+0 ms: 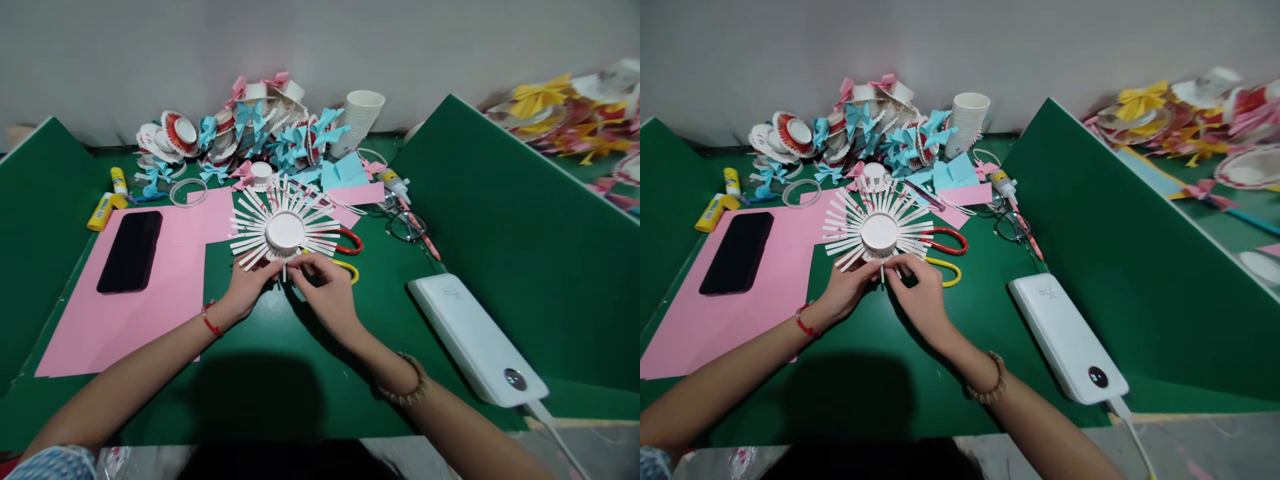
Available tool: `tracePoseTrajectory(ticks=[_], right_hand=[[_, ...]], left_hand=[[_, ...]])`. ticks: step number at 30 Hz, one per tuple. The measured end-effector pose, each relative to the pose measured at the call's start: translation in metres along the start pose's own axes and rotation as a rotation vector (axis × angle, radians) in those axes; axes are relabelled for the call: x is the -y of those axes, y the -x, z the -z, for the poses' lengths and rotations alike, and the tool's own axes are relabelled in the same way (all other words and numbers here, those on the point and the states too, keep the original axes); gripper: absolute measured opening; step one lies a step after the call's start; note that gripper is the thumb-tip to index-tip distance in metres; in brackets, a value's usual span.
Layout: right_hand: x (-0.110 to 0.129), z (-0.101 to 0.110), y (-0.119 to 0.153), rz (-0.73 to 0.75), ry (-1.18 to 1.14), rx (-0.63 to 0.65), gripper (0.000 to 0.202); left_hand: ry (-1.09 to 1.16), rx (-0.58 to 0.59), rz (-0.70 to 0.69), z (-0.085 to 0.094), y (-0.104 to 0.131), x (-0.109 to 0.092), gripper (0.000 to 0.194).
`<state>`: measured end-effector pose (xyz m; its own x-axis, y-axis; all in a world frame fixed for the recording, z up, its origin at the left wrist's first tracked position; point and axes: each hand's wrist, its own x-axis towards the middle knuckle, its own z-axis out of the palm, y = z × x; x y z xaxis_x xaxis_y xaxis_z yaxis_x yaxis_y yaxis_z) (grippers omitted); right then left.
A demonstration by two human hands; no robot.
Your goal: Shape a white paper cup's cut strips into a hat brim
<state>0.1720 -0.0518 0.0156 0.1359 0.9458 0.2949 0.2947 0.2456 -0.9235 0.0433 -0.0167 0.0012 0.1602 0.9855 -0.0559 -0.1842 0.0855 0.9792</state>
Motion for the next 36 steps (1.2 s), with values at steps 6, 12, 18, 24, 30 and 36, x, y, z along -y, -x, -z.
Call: tracePoseTrajectory(ticks=[6,12,18,24,30,36], right_hand=[[-0.006,-0.001,-0.001,0.144,0.104,0.029,0.012],[-0.008,0.000,0.003,0.369,0.327,0.031,0.010],[-0.011,0.000,0.007,0.474,0.461,-0.026,0.011],[-0.013,-0.001,0.008,0.475,0.467,-0.026,0.013],[-0.013,0.001,0.008,0.496,0.402,-0.047,0.014],[-0.009,0.002,0.009,0.424,0.421,-0.078,0.012]], left_hand=[[0.262,0.036,0.142,-0.005,0.002,-0.005,0.018],[0.295,-0.024,0.117,-0.006,0.001,-0.003,0.018],[0.270,-0.015,0.103,-0.009,0.002,-0.005,0.020],[0.281,-0.009,0.101,-0.007,0.002,-0.005,0.021],[0.239,0.042,0.060,-0.004,0.003,-0.001,0.020],[-0.006,-0.035,-0.064,-0.003,0.004,-0.005,0.024]])
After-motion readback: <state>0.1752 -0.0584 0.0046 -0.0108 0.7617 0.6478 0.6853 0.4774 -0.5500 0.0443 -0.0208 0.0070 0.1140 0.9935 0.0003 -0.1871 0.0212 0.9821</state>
